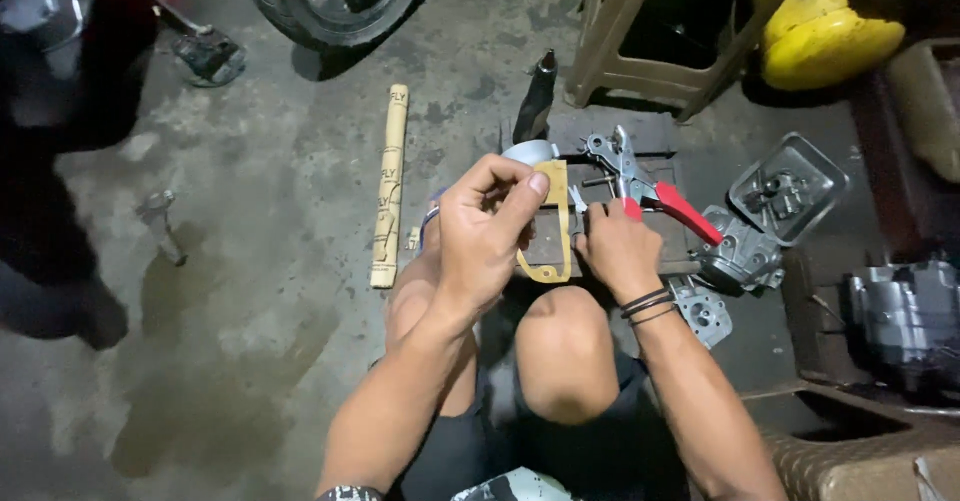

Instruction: Cutting a gasket from a sheet and fitting it onto a motorcycle engine component

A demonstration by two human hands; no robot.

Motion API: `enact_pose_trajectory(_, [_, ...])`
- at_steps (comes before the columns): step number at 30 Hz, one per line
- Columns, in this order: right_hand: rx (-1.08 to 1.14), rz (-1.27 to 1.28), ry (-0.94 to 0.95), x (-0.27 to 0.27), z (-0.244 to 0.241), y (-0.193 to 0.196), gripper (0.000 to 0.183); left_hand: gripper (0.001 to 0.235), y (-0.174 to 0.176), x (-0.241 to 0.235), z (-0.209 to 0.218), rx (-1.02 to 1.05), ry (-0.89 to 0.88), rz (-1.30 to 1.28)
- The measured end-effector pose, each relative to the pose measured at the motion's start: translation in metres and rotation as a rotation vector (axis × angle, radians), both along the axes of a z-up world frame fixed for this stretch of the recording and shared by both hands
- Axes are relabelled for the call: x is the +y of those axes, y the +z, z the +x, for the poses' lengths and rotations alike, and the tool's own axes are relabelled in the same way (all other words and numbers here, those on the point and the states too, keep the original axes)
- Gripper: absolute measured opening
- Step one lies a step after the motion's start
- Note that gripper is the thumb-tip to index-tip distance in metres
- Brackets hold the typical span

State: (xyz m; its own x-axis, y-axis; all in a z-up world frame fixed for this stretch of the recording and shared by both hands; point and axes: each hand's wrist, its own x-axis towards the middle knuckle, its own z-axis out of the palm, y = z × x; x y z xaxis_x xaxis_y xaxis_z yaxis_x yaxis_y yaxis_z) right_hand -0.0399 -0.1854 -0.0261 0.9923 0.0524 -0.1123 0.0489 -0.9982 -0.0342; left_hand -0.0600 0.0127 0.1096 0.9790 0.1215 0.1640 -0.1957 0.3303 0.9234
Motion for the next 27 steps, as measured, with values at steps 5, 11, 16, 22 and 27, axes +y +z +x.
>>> enact_pose_trajectory(5, [-0.013, -0.028, -0.034, -0.002, -0.004, -0.003, 0.042, 0.008, -0.020, -0.004, 0.004, 0.025, -0.038, -0.094])
enact_pose_trajectory(11, [0.073, -0.110, -0.030, -0.018, 0.012, -0.023, 0.039, 0.008, -0.027, -0.001, 0.002, 0.055, -0.052, -0.145])
enact_pose_trajectory(16, [0.051, -0.105, -0.029, -0.011, 0.011, -0.004, 0.039, 0.011, -0.038, 0.001, 0.005, 0.082, -0.084, -0.177])
enact_pose_trajectory(22, [0.177, 0.092, -0.187, -0.019, -0.010, 0.019, 0.046, 0.014, -0.036, 0.002, 0.003, 0.121, -0.121, -0.192])
enact_pose_trajectory(27, [0.008, 1.191, -0.301, -0.013, -0.042, 0.041, 0.049, 0.016, -0.033, -0.004, -0.002, 0.091, -0.130, -0.123])
